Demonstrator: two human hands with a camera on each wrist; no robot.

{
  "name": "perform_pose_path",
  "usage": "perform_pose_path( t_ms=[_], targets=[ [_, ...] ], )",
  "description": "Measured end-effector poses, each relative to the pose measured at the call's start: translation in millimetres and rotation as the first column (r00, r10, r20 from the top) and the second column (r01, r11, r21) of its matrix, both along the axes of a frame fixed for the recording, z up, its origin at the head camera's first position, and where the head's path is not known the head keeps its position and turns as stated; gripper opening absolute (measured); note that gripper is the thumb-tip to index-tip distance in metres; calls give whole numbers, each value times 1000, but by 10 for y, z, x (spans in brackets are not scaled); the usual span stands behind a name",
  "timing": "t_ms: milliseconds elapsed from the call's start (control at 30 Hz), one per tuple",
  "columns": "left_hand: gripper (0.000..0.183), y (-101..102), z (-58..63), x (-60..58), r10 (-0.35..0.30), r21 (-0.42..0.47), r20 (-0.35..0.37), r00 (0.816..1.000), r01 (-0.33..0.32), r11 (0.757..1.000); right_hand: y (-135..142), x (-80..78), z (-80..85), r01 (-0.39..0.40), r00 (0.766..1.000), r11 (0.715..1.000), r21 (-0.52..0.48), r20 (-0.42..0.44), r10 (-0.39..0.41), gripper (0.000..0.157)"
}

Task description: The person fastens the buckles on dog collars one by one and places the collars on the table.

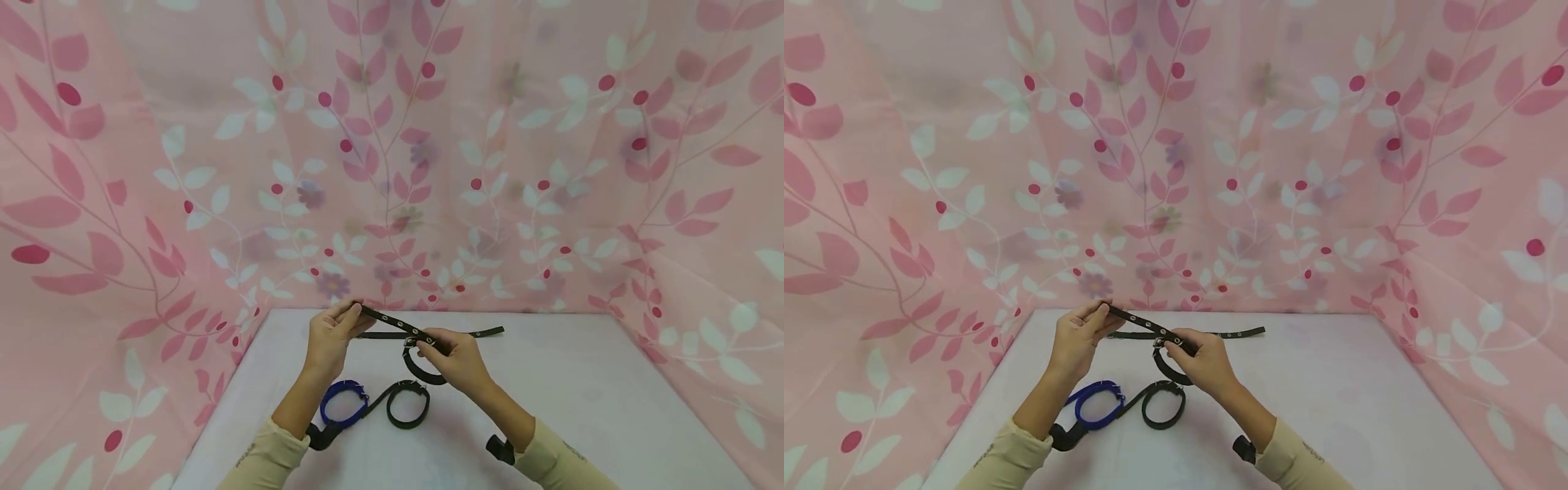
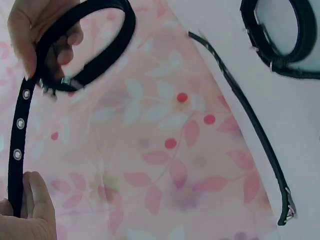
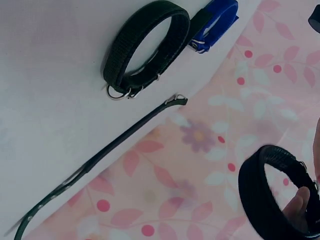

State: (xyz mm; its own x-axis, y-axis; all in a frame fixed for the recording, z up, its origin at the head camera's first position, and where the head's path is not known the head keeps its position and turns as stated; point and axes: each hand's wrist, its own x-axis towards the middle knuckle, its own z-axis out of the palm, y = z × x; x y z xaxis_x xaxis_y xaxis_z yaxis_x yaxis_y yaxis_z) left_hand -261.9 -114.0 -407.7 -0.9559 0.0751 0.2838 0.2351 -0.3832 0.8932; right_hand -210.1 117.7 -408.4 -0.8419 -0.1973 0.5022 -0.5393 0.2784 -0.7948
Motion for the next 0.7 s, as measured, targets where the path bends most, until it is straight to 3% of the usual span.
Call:
perform_pose_path(
  t_ms=[167,400,700],
  targets=[
    [33,-112,10,-47,37,71,-7,999,-37,997,37,5,-14,-11,1000,1000,-18,2,11,12],
    [24,-246,5,-73,92,94,-111,990,-82,992,26,29,-29,-16,999,999,-32,39,17,14],
    [25,-337,-39,-77,72,74,-184,980,-60,995,23,42,-42,-17,999,1000,-19,40,17,14]
  ],
)
